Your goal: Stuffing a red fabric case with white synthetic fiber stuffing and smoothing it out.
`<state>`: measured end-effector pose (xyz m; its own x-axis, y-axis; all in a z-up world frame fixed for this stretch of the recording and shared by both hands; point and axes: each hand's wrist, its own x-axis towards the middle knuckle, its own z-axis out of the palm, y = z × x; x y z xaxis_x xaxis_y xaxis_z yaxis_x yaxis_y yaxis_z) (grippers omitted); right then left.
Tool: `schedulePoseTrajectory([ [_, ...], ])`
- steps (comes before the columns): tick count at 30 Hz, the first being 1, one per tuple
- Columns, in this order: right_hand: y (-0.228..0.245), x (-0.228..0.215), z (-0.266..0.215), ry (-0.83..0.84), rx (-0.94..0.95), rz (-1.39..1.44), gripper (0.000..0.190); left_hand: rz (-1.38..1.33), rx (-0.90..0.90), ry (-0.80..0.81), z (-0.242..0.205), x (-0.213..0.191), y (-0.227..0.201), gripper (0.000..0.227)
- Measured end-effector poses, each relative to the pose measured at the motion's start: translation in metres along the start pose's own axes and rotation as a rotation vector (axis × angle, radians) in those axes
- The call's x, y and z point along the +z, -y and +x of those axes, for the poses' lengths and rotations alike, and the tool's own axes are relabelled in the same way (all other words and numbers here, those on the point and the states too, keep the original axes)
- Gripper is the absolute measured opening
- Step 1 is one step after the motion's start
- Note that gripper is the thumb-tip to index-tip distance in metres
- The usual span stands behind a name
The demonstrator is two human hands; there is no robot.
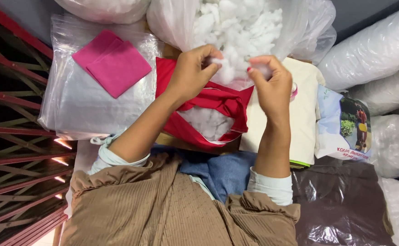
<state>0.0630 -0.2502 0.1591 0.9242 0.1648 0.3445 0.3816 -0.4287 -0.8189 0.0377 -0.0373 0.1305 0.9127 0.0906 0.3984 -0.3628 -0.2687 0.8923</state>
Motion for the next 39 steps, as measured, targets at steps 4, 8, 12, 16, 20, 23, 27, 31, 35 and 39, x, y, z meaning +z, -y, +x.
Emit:
schedulePoseTrajectory([
  [4, -0.022, 0.02, -0.047, 0.284, 0.179, -0.081, 0.028, 0.132, -0.167, 0.235, -0.047, -0.005, 0.025, 0.019],
  [8, -0.045, 0.044, -0.071, 0.601, 0.194, -0.322, 0.035, 0.497, -0.192, 0.443, -0.077, 0.005, 0.071, 0.023],
  [12, -0.044, 0.044, -0.074, 0.593, 0.215, -0.464, 0.039, 0.698, -0.169, 0.422, -0.087, 0.018, 0.089, 0.023],
  [16, -0.045, 0.045, -0.071, 0.511, 0.19, -0.491, 0.044, 0.617, -0.187, 0.469, -0.084, 0.023, 0.088, 0.023],
  [20, -0.043, 0.059, -0.074, 0.594, 0.117, -0.514, 0.061, 0.506, -0.214, 0.58, -0.091, 0.025, 0.11, 0.013],
  [23, -0.055, 0.069, -0.074, 0.66, 0.07, -0.48, 0.058, 0.348, -0.218, 0.594, -0.083, 0.017, 0.102, 0.012],
  [27, -0.078, 0.066, -0.072, 0.641, 0.064, -0.478, 0.012, 0.341, -0.239, 0.543, -0.082, 0.005, 0.098, 0.013],
  [31, -0.072, 0.057, -0.071, 0.582, 0.103, -0.498, 0.009, 0.579, -0.159, 0.494, -0.084, -0.004, 0.094, 0.014],
  [35, -0.069, 0.053, -0.071, 0.572, 0.067, -0.576, 0.02, 0.715, -0.077, 0.494, -0.09, -0.004, 0.094, 0.019],
  [39, -0.08, 0.063, -0.078, 0.685, 0.084, -0.637, 0.032, 0.708, -0.029, 0.456, -0.104, 0.009, 0.113, 0.025],
])
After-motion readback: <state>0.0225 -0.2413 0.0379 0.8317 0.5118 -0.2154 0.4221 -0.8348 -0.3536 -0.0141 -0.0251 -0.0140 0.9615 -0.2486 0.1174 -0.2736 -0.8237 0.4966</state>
